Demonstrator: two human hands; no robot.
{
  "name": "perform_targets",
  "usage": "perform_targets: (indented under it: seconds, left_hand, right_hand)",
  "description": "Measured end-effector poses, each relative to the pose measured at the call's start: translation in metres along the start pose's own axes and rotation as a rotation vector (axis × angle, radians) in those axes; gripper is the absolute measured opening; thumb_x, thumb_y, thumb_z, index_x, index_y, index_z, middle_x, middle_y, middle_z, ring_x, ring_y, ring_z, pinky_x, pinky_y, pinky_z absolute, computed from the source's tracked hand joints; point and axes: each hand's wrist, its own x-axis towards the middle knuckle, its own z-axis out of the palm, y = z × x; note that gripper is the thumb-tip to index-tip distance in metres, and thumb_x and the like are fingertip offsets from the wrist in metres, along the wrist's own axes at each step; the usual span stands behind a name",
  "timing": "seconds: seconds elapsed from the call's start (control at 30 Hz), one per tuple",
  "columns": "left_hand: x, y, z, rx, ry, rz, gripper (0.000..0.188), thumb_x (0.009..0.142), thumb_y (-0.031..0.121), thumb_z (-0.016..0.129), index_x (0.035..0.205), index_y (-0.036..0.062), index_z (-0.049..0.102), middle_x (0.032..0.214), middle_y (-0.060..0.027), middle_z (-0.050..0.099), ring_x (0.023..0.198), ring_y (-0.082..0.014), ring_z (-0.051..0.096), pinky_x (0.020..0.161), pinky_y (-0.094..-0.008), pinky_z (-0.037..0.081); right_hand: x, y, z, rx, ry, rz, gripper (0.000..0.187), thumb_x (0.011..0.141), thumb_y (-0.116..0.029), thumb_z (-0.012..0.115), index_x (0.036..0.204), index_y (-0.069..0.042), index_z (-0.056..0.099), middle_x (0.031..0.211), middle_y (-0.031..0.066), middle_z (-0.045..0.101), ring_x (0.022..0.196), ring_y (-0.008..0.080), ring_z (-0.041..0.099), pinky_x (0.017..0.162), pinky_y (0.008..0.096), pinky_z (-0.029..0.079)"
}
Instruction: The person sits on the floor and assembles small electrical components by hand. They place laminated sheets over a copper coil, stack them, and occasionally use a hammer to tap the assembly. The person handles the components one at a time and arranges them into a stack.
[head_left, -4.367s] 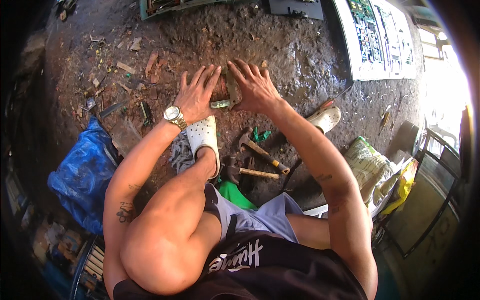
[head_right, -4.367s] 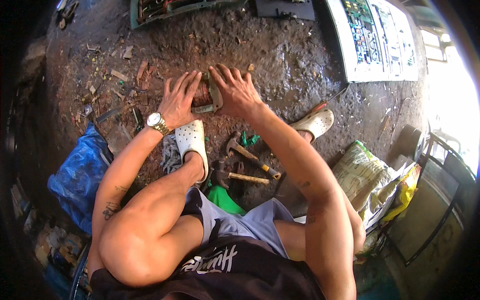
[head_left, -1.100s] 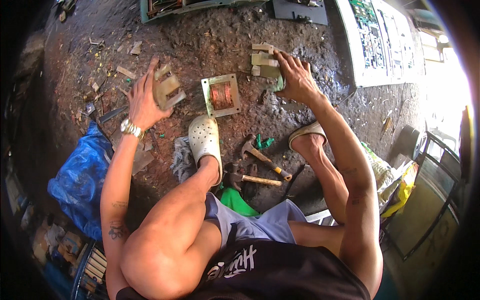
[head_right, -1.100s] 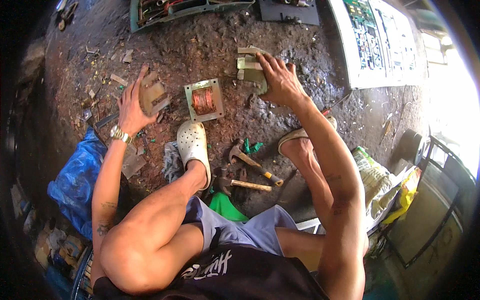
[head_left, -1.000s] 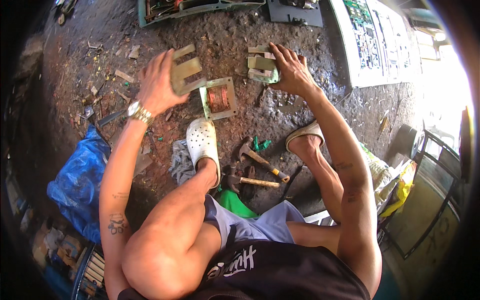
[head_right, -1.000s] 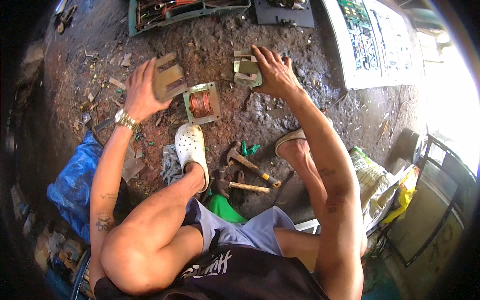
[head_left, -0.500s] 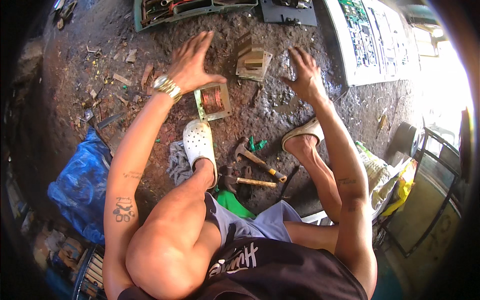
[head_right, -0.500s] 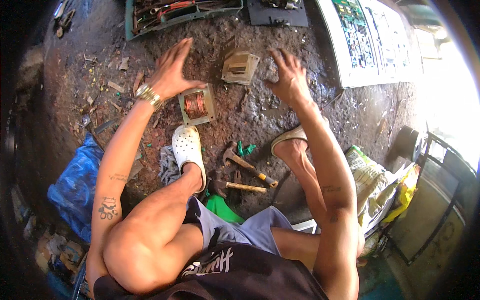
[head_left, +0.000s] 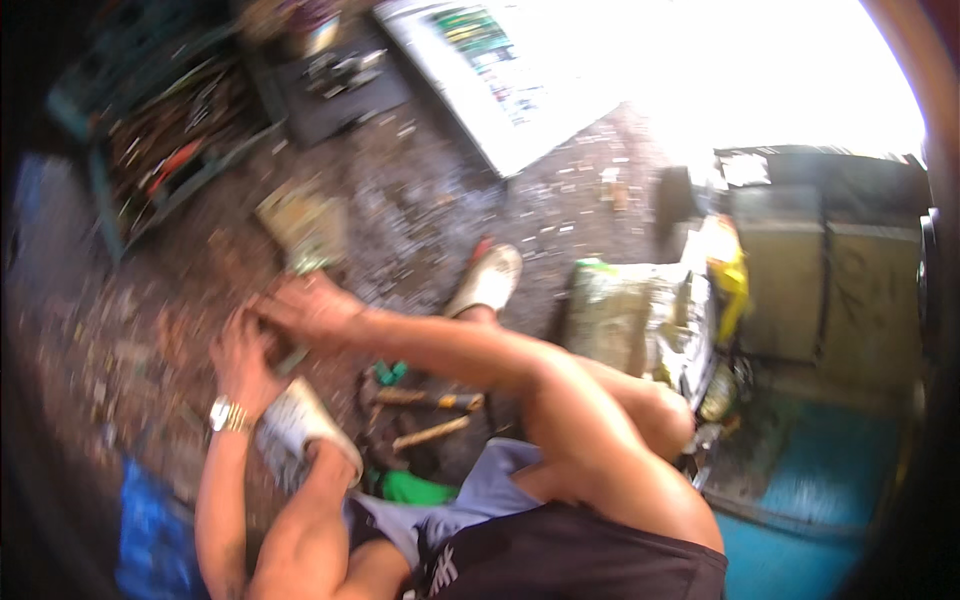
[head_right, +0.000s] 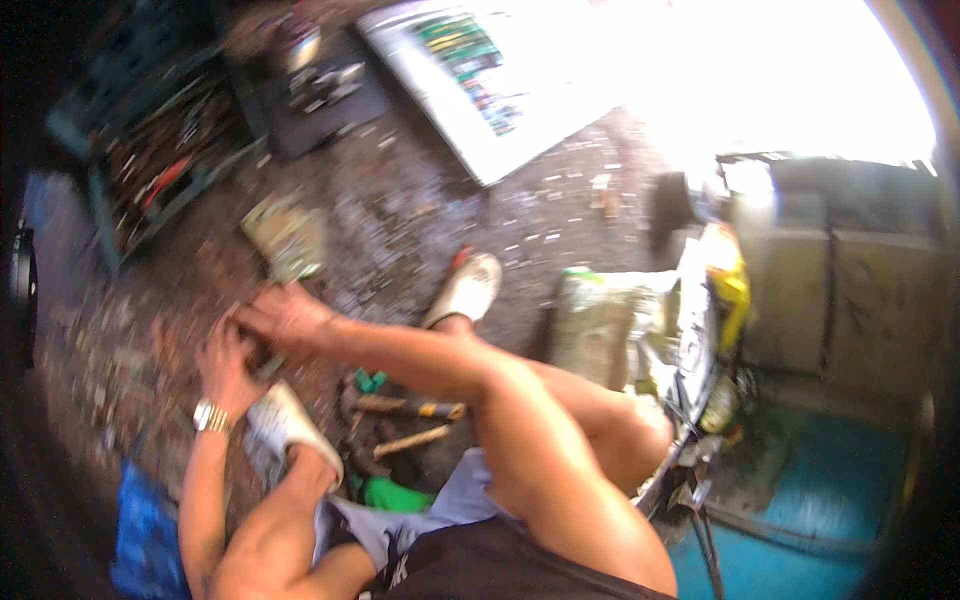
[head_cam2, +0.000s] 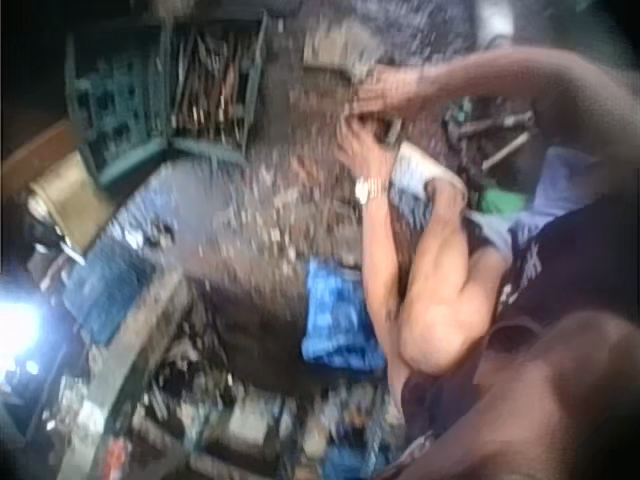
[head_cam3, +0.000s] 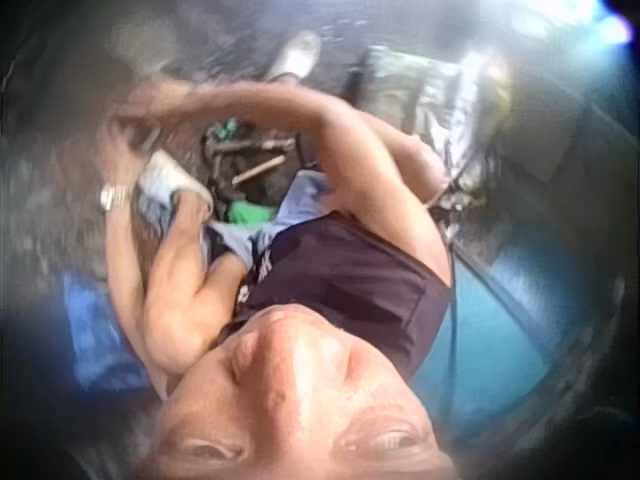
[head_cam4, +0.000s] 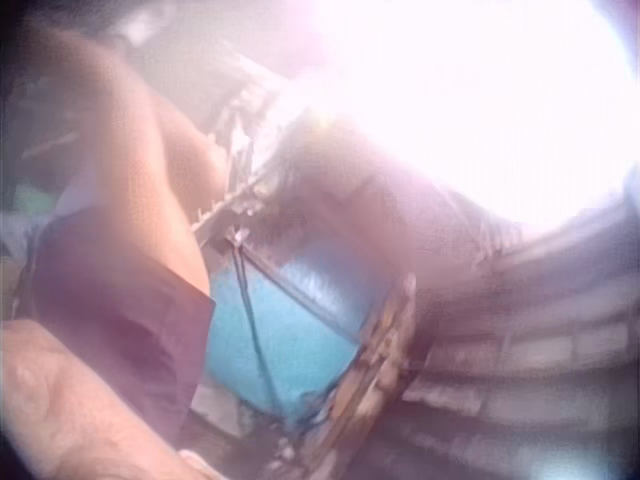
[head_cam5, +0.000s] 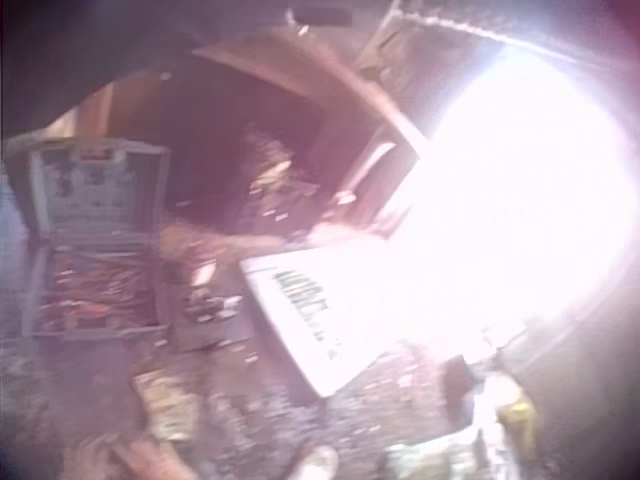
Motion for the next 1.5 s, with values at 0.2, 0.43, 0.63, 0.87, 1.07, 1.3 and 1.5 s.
perform_targets:
  seconds: [0.2,0.43,0.63,0.87,1.07,1.3,1.5]
  left_hand:
    - [-0.011,-0.028,0.022,0.056,0.076,0.01,0.133,0.06,0.038,0.099,0.164,0.0061,0.024,0.166,-0.017,0.033,0.154,-0.0384,0.033,0.121,-0.0639,0.03]
    - [-0.042,-0.075,0.023,0.002,0.077,0.031,0.131,0.056,0.025,0.1,0.163,0.0066,0.026,0.161,-0.0196,0.035,0.148,-0.0436,0.035,0.121,-0.0622,0.031]
    - [-0.085,-0.139,0.028,-0.135,0.117,-0.074,0.124,0.059,0.028,0.098,0.161,0.0056,0.031,0.157,-0.0239,0.038,0.145,-0.0459,0.038,0.122,-0.0569,0.035]
    - [-0.061,-0.14,0.006,-0.167,0.273,-0.125,0.119,0.061,0.033,0.098,0.16,0.0082,0.035,0.158,-0.0223,0.04,0.147,-0.0421,0.038,0.124,-0.0558,0.035]
    - [0.062,-0.069,-0.035,-0.126,0.313,0.133,0.13,0.059,0.046,0.099,0.164,0.0153,0.028,0.168,-0.0186,0.029,0.157,-0.0383,0.027,0.128,-0.0579,0.03]
    - [0.1,-0.027,-0.05,0.089,0.218,0.074,0.125,0.068,0.056,0.094,0.167,0.0178,0.028,0.174,-0.0145,0.022,0.159,-0.039,0.023,0.127,-0.0599,0.029]
    - [0.02,-0.055,-0.047,0.016,-0.048,0.018,0.136,0.066,0.078,0.084,0.169,0.0133,0.022,0.172,-0.0149,0.029,0.16,-0.0355,0.023,0.129,-0.0617,0.021]
  right_hand:
    - [0.004,0.009,0.015,-0.061,-0.185,0.052,0.143,0.062,-0.061,0.094,0.171,-0.013,0.016,0.16,0.0156,0.044,0.15,0.0389,0.039,0.119,0.0635,0.033]
    - [-0.004,0.018,0.0,-0.077,-0.179,0.013,0.137,0.064,-0.053,0.095,0.17,-0.014,0.019,0.163,0.0128,0.042,0.146,0.035,0.043,0.114,0.0608,0.037]
    - [-0.014,0.031,-0.01,-0.051,-0.113,-0.002,0.12,0.063,-0.049,0.094,0.163,-0.015,0.036,0.158,0.0076,0.052,0.141,0.026,0.052,0.108,0.0538,0.037]
    - [-0.062,0.096,-0.04,-0.229,-0.238,0.407,0.126,0.064,-0.043,0.096,0.166,-0.012,0.028,0.166,0.0145,0.039,0.15,0.035,0.041,0.121,0.0603,0.031]
    - [-0.042,0.12,-0.052,-0.164,-0.046,0.423,0.135,0.062,-0.045,0.098,0.169,-0.016,0.022,0.17,0.0165,0.031,0.152,0.0397,0.037,0.12,0.0676,0.032]
    - [-0.034,0.122,-0.073,-0.17,-0.016,0.637,0.126,0.073,-0.041,0.096,0.17,-0.018,0.019,0.177,0.0124,0.019,0.159,0.0391,0.024,0.123,0.0708,0.026]
    - [-0.037,0.036,-0.052,-0.085,-0.205,0.473,0.123,0.077,-0.043,0.092,0.171,-0.019,0.017,0.176,0.0121,0.021,0.158,0.0358,0.027,0.126,0.0631,0.028]
